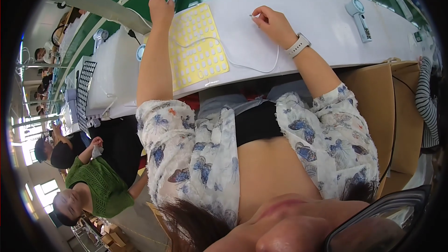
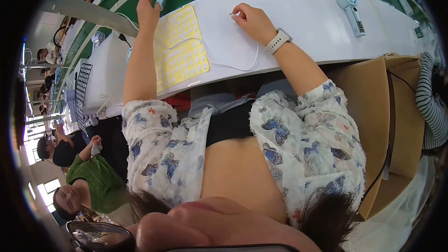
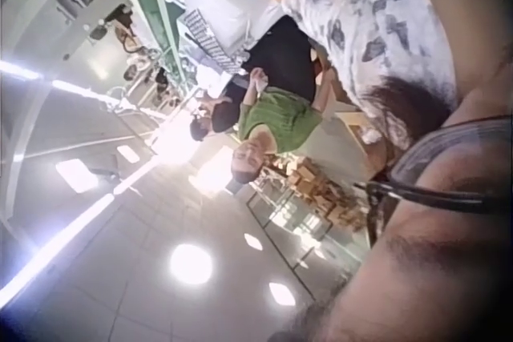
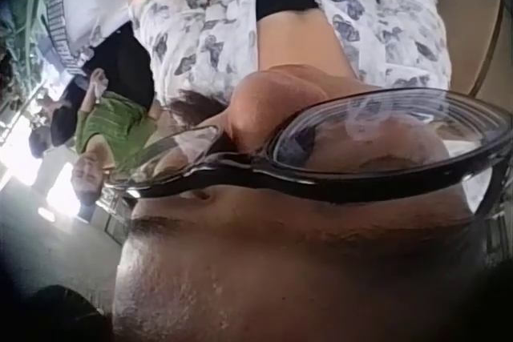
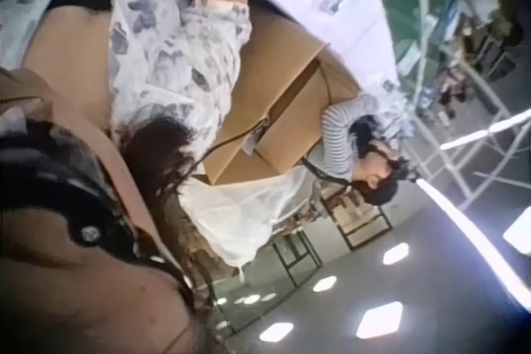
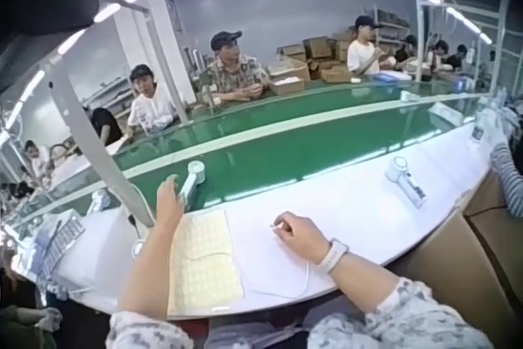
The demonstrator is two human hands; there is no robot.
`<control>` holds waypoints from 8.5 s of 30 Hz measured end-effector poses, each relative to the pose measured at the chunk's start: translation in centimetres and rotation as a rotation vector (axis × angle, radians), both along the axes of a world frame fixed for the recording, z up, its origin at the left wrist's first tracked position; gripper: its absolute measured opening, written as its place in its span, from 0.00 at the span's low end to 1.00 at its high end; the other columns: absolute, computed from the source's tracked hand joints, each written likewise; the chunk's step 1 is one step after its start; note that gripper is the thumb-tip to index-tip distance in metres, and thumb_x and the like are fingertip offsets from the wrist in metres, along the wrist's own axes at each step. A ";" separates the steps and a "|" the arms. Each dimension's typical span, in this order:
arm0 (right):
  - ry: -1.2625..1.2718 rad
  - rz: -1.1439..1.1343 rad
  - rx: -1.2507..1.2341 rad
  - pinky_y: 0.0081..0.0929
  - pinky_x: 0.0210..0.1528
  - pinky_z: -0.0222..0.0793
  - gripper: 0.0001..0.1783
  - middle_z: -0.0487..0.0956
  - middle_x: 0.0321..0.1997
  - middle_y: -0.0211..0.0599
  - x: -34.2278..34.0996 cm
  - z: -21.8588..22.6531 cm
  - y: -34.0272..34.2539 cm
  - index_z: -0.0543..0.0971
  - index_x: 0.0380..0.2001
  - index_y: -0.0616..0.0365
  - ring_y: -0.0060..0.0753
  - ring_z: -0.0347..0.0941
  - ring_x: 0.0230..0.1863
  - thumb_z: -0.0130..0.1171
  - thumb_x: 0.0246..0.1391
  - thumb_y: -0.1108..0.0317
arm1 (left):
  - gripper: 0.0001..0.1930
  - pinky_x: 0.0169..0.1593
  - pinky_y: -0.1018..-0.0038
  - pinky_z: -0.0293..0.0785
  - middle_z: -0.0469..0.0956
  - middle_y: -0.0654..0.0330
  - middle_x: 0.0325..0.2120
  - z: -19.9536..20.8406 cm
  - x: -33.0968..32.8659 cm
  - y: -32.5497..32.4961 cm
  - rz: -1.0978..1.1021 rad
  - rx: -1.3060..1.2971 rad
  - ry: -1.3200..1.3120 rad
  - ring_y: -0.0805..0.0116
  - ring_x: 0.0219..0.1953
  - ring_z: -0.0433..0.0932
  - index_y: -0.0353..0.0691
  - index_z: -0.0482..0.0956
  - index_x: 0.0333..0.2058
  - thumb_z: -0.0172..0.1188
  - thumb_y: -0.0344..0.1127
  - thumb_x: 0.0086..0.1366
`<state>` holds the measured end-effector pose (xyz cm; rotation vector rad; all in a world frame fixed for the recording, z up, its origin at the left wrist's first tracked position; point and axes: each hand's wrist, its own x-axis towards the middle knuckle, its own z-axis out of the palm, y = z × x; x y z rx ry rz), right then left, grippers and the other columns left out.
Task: The person assembles handheld fans by hand, combining a fan casing, a circuit board, a battery, and a lanyard, then inspects each completed fan before packaging it.
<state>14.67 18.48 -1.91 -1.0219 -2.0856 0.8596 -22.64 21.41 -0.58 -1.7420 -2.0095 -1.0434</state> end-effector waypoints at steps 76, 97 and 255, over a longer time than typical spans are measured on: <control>0.345 0.508 -0.666 0.17 0.26 0.62 0.16 0.71 0.17 0.28 1.0 4.1 -13.3 0.74 0.28 0.65 0.16 0.63 0.19 0.46 0.64 0.64 | 0.27 0.36 0.71 0.75 0.70 0.55 0.34 2.4 22.7 -19.0 -0.741 0.159 -1.328 0.67 0.30 0.75 0.32 0.51 0.56 0.53 0.25 0.61; 0.342 0.598 -0.433 0.19 0.40 0.65 0.15 0.77 0.40 0.36 0.1 3.6 -11.9 0.74 0.25 0.66 0.21 0.69 0.36 0.51 0.60 0.65 | 0.19 0.33 0.67 0.76 0.71 0.54 0.32 1.9 19.6 -18.6 -0.685 0.568 -2.078 0.62 0.29 0.76 0.37 0.55 0.46 0.55 0.26 0.61; 1.089 0.349 -0.779 0.39 0.55 0.67 0.35 0.72 0.54 0.50 3.2 5.2 -7.4 0.62 0.59 0.68 0.44 0.70 0.54 0.37 0.59 0.48 | 0.37 0.41 0.75 0.71 0.66 0.60 0.37 0.2 23.5 -22.0 -0.628 -0.079 -0.695 0.69 0.36 0.71 0.39 0.70 0.49 0.77 0.33 0.38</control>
